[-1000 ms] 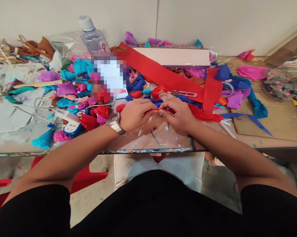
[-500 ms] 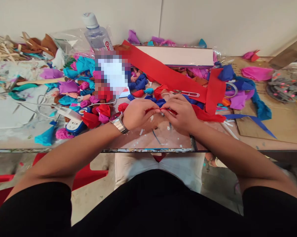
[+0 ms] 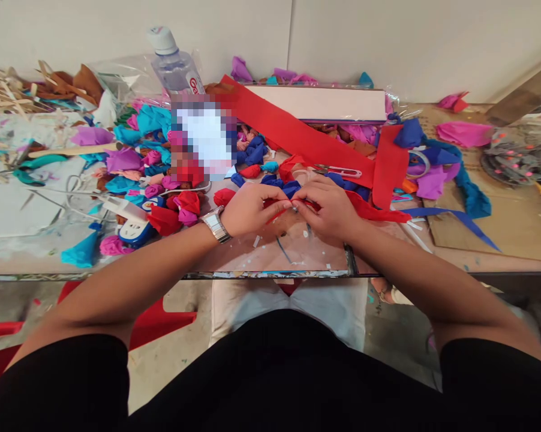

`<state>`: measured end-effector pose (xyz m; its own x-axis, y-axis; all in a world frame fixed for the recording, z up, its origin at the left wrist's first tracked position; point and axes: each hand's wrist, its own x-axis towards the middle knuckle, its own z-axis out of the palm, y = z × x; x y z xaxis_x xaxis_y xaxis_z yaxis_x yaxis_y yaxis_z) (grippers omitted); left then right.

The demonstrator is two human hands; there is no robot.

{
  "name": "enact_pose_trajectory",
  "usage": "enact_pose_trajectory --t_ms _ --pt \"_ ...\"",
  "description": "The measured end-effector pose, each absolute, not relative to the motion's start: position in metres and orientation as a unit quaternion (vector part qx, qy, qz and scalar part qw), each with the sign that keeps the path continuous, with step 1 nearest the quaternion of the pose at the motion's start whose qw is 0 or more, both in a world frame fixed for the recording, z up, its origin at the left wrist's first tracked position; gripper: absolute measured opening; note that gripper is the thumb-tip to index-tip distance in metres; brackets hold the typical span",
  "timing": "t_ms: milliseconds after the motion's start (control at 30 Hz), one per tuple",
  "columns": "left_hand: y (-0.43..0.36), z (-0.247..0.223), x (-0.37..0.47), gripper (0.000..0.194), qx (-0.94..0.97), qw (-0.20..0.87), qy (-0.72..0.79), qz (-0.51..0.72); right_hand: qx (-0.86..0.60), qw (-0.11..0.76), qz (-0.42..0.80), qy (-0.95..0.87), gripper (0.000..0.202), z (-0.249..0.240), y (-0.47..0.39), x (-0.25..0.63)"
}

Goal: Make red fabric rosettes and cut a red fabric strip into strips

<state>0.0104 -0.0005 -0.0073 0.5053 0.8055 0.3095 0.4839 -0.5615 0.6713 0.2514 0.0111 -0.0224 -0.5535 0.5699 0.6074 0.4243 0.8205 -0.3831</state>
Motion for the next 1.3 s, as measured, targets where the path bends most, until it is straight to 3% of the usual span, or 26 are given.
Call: enact_pose_trajectory --t_ms 100,233,500,633,900,1067,1300 --pt "0.001 -0.005 0.011 0.042 0.81 0.352 0.377 0.278 -0.28 0.39 0.083 -0.873 0.013 -0.022 0.012 0.251" --pt "0.003 0.001 0.01 0.037 0.774 0.46 0.358 0.247 -0.289 0.405 0.086 -0.863 0.012 -0.02 0.012 0.252" --pt "0.001 -0.002 0.01 0.033 0.81 0.373 0.397 0.218 -0.288 0.356 0.142 -0.878 0.019 -0.02 0.01 0.252" --pt "0.001 0.0 0.011 0.033 0.796 0.398 0.398 0.223 -0.304 0.365 0.147 -0.868 0.019 -0.021 0.008 0.252" --pt "0.0 0.008 0.008 0.03 0.699 0.592 0.356 0.183 -0.251 0.38 0.161 -0.876 0.018 -0.021 0.01 0.252" --pt "0.001 0.008 0.005 0.029 0.597 0.712 0.302 0.214 -0.218 0.406 0.106 -0.881 0.016 -0.021 0.013 0.255" --pt "0.006 0.007 0.004 0.037 0.666 0.628 0.321 0.243 -0.255 0.386 0.085 -0.883 0.017 -0.021 0.015 0.259"
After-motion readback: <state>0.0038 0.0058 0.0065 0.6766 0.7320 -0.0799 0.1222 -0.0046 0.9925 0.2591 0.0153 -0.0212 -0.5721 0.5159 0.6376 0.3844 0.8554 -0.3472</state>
